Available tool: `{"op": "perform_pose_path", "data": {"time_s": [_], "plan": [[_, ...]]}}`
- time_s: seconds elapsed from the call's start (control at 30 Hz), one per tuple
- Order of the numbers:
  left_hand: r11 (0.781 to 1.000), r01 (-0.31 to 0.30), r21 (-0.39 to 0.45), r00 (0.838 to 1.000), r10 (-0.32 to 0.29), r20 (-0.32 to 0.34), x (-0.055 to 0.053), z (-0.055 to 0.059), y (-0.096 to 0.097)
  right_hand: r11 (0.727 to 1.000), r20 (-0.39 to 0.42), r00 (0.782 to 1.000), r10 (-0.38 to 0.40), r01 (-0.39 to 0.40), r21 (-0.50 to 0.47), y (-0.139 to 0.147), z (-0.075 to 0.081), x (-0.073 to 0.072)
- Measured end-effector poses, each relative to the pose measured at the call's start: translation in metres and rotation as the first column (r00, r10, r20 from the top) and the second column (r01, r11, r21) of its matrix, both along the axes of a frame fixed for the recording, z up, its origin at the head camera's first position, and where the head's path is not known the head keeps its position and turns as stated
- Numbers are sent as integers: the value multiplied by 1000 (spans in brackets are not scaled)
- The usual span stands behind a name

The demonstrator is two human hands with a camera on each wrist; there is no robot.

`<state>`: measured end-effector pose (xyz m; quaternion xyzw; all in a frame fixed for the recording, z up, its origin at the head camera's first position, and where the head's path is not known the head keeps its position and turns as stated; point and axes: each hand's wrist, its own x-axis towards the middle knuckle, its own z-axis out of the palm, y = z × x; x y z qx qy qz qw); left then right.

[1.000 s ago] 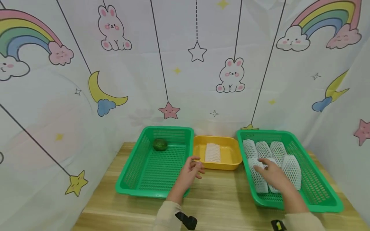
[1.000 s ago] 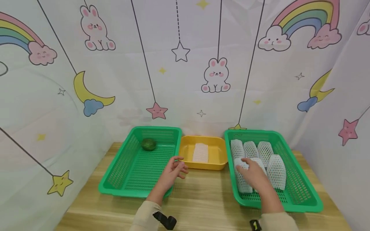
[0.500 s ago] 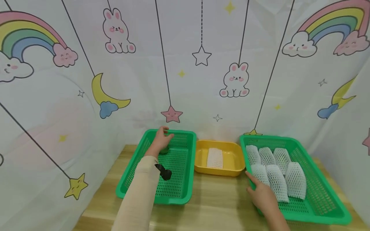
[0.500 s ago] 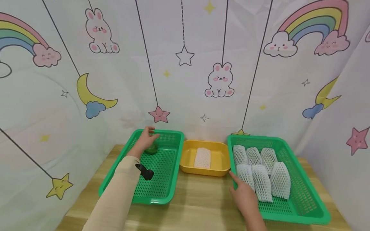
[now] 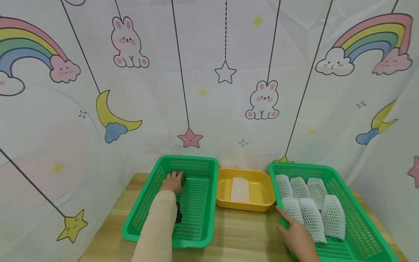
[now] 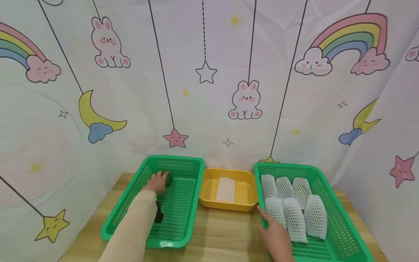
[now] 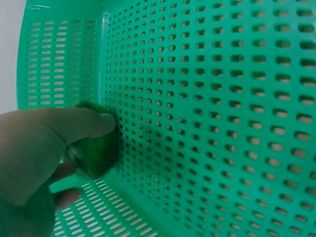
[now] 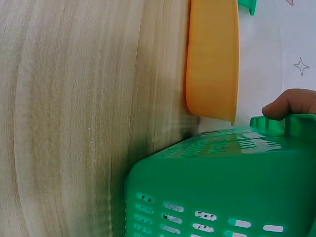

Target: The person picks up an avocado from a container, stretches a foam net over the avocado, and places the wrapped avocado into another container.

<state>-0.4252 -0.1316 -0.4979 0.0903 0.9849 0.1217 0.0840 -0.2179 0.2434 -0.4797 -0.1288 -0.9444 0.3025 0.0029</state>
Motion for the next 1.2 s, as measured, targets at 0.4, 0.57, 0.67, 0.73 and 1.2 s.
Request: {"op": "perform_pose_path", "data": {"time_s": [0.4,0.57,0.67,0.73,1.2], "plan": [[1000,-13,-27,1000,13,-8,10,-1,-9,1000,-6,1000,1,-1,9,-2,2,0],[1000,10,-13,1000,-10,8,12,8,-12,1000,6,1000,-6,5,13,-2,3,0],[995,-8,101,1000,10,-13,11,21,-8,1000,20,1000,-18,18,12,-2,2,-1],[980,-10,201,998,23,-62,11,30,-2,1000,21,1000,-15,14,13,-2,2,0],[848,192,493,969,-85,-232,80,83,75,1000,5,1000,21,-21,8,1,3,1]]}}
